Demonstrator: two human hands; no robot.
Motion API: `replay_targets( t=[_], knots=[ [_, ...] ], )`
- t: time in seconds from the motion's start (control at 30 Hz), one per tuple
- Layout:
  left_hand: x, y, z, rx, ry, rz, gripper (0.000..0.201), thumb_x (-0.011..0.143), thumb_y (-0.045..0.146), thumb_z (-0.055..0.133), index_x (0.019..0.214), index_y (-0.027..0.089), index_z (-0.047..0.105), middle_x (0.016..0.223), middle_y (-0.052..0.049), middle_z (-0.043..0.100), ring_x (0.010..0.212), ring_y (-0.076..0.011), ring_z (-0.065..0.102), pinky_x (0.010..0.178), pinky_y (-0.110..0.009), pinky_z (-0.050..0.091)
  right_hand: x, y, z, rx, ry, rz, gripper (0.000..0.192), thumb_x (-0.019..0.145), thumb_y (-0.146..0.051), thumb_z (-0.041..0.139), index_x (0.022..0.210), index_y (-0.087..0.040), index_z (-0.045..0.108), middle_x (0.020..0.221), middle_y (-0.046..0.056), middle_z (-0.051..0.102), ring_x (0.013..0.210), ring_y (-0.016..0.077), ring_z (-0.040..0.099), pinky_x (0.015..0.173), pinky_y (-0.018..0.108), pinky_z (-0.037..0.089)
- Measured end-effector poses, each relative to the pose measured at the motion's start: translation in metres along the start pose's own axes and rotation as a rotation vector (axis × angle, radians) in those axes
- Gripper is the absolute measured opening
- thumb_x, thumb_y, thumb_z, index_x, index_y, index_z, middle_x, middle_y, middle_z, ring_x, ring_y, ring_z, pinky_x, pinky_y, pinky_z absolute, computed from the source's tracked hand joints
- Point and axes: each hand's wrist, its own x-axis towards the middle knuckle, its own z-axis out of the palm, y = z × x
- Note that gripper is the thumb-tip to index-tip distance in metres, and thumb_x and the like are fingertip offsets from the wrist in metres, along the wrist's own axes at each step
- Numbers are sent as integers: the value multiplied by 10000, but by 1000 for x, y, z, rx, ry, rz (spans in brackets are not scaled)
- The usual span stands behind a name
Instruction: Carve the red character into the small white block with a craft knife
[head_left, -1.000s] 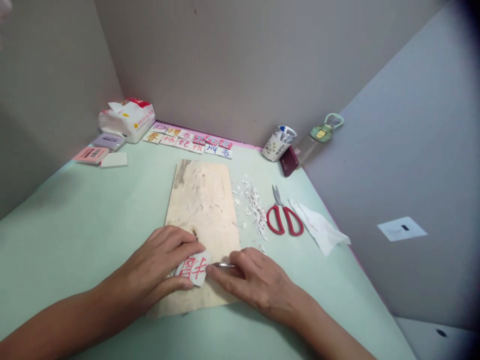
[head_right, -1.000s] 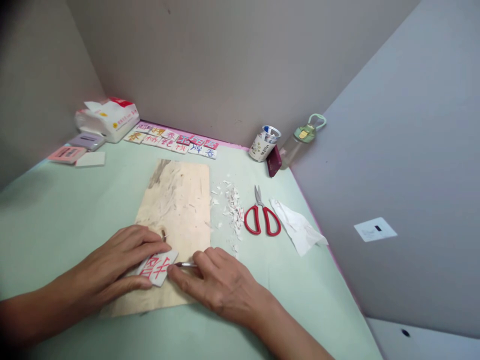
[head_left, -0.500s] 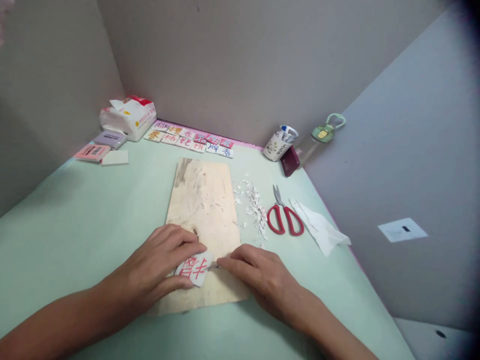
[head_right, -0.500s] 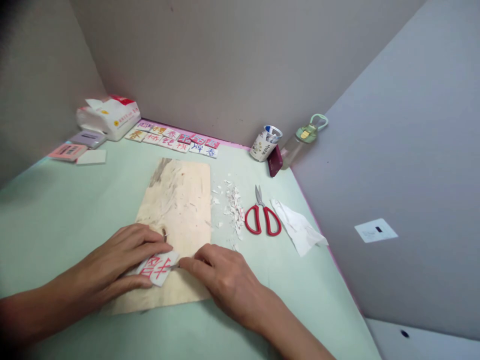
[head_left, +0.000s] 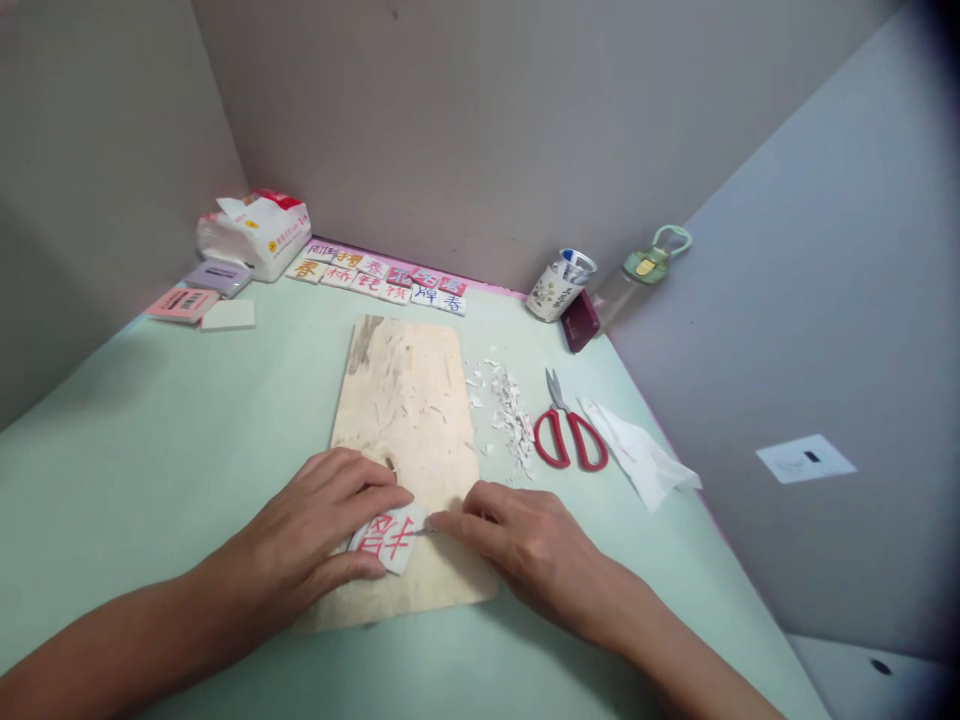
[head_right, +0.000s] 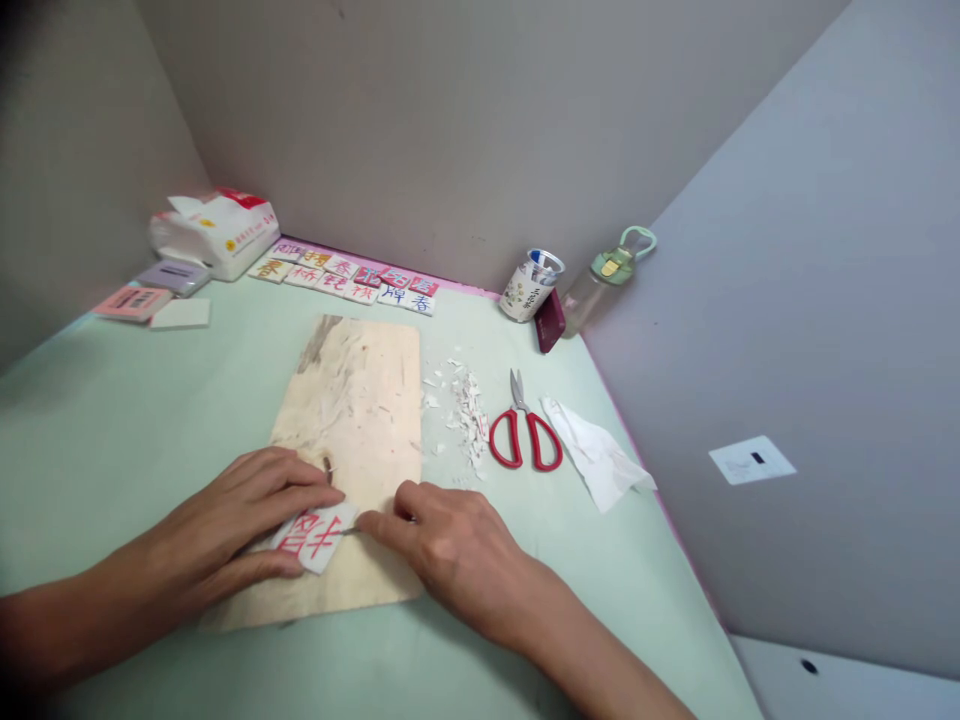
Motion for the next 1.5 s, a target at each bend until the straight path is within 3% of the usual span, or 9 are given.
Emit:
replay_targets(
  t=[0.27, 0.6, 0.8, 1.0, 1.17, 1.3, 1.5],
  knots=[
    [0, 1, 2, -25, 14, 15, 290, 1114, 474, 496, 1358, 342, 581, 1230, -28, 645, 1174, -257, 555, 1042, -374, 403, 6, 0, -10, -62, -81, -39, 285, 1067, -62, 494, 1214, -191, 702, 802, 1, 610, 635, 156, 498, 548, 299, 315],
    [0, -4, 4, -14, -1, 57, 308, 1115, 470, 501, 1378, 323, 568, 1258, -25, 622, 1193, -256, 529, 1053, -355, 363, 20, 6, -25, 45, -300, -15, 389, 997, 8, 528, 1255, -229, 698, 896, 4, 640, 682, 142, 525, 560, 303, 267],
    [-1, -5, 4, -17, -6, 65, 301, 1116, 437, 511, 1389, 321, 562, 1251, -24, 616, 1186, -254, 524, 1056, -352, 347, 28, 7, -32, 69, -362, -7, 378, 960, 41, 534, 1170, -220, 709, 893, -4, 633, 677, 130, 516, 564, 294, 278],
    [1, -5, 2, -26, -19, 58, 294, 1113, 432, 526, 1376, 309, 568, 1253, -24, 617, 1195, -252, 522, 1057, -348, 351, 16, -9, -19, -105, -186, -49, 159, 1045, -72, 557, 1043, -168, 685, 836, 5, 632, 658, 170, 504, 539, 333, 302],
    [1, -4, 2, -17, -18, 60, 312, 1114, 476, 504, 1370, 310, 571, 1253, -25, 621, 1204, -252, 526, 1073, -352, 340, 0, -22, -5, -273, 56, -178, 246, 1074, -67, 460, 1186, -51, 678, 848, 53, 664, 699, 213, 545, 556, 354, 395],
    [0, -4, 2, -23, -21, 56, 320, 1119, 479, 488, 1377, 310, 572, 1254, -27, 625, 1204, -250, 531, 1074, -352, 350, -5, -19, 1, -280, 89, -174, 308, 1093, -55, 391, 1258, -7, 647, 845, 62, 668, 697, 211, 554, 561, 346, 416],
    [1, -3, 2, -33, -8, 29, 359, 1104, 546, 483, 1370, 328, 587, 1252, -22, 639, 1182, -254, 549, 1052, -360, 384, -7, -4, 1, -105, 100, -53, 372, 1134, -99, 331, 1103, -114, 701, 786, 28, 633, 622, 176, 517, 536, 318, 356]
  ],
)
